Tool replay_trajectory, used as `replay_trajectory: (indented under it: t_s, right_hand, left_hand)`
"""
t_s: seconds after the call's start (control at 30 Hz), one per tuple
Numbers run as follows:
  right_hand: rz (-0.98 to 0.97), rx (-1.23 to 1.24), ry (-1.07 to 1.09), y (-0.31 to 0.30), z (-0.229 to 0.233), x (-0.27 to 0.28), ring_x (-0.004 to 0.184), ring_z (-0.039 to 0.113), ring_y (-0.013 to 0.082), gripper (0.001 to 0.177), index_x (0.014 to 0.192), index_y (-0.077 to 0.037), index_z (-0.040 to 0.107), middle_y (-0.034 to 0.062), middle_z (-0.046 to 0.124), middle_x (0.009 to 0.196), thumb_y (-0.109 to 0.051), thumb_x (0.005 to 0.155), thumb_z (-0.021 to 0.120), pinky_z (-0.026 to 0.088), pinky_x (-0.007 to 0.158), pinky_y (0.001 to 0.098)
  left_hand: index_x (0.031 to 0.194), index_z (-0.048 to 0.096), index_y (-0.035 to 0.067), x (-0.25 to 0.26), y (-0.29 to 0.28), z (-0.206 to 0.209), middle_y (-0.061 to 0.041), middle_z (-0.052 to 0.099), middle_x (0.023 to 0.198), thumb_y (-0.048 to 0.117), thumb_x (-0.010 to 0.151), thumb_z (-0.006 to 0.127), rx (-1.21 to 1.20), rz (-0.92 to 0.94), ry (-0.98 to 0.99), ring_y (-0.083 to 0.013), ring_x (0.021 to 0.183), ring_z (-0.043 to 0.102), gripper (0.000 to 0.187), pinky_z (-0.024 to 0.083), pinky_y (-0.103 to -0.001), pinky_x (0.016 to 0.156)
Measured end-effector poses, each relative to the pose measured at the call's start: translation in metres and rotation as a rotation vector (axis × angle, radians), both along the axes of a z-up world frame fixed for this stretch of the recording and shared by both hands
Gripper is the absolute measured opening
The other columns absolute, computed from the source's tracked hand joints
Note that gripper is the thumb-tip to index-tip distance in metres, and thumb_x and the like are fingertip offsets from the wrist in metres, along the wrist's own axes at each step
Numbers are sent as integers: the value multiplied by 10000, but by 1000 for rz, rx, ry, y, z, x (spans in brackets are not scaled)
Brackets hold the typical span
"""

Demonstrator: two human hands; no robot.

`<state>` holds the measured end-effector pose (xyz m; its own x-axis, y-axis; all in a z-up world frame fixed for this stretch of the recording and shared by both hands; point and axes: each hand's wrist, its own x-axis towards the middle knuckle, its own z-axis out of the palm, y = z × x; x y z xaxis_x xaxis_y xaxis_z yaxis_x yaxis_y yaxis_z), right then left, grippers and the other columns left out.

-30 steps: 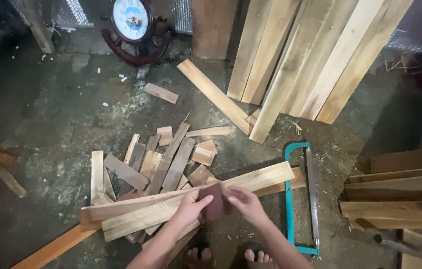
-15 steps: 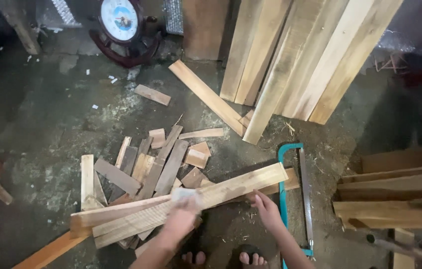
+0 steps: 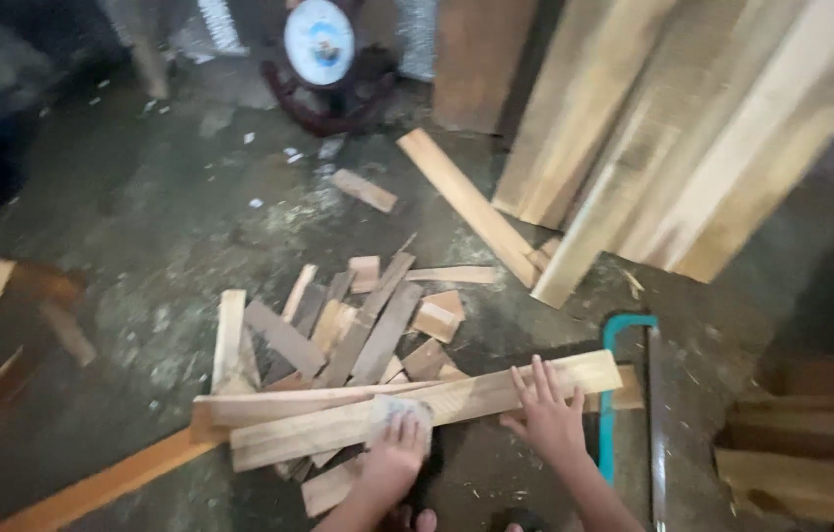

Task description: Sanding a wooden plank with sandpaper and then using a hacksaw to cut it on a workshop floor.

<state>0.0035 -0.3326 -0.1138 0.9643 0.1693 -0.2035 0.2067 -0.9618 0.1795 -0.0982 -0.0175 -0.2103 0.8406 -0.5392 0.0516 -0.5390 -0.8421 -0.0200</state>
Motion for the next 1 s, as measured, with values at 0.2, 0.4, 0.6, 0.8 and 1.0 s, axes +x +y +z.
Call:
replay_trajectory:
  t_s: [0.2, 0.4, 0.6, 0.8, 1.0]
  right_hand:
    - [280, -96, 567, 34, 17, 33, 1598, 17, 215, 971, 1648, -338, -3, 1, -12, 1735, -494, 975, 680, 131, 1217, 678]
    - [381, -45, 199, 6, -86, 22, 1486, 336, 228, 975, 1603, -336, 151, 19, 358, 1561, -557, 847, 726, 329, 1153, 640]
    - [318, -43, 224, 9, -66, 18, 1474, 371, 211, 981, 1601, -336, 189, 3, 376, 1556, -612, 835, 736, 336, 1131, 644]
    - [281, -6, 206, 4, -81, 20, 1454, 407, 218, 971, 1575, -325, 231, 14, 365, 1539, -628, 815, 753, 379, 1152, 593]
    - [282, -34, 250, -10, -104, 21, 1509, 323, 212, 989, 1600, -300, 172, -11, 319, 1590, -582, 846, 747, 369, 1171, 569]
  left_hand:
    - [1316, 632, 5, -6, 39, 12, -257, 603, 1335, 215, 922, 541, 12, 138, -172, -479, 1253, 557, 455, 490, -552, 955]
    - [1386, 531, 49, -30, 165, 19, -277, 503, 1463, 101, 802, 585, 311, 654, 97, -326, 943, 707, 589, 595, -399, 746]
    - [1397, 527, 79, -11, 171, 34, -185, 590, 1363, 194, 876, 499, 315, 846, -39, -430, 1219, 618, 534, 584, -456, 856]
    - [1420, 516, -24, 5, 158, 25, -275, 573, 1399, 141, 882, 477, 210, 639, -94, -431, 1218, 584, 564, 486, -503, 1018]
    - [1473, 466, 37, -10, 168, 20, -248, 499, 1500, 185, 853, 536, 227, 697, 33, -425, 1334, 524, 642, 451, -493, 1035]
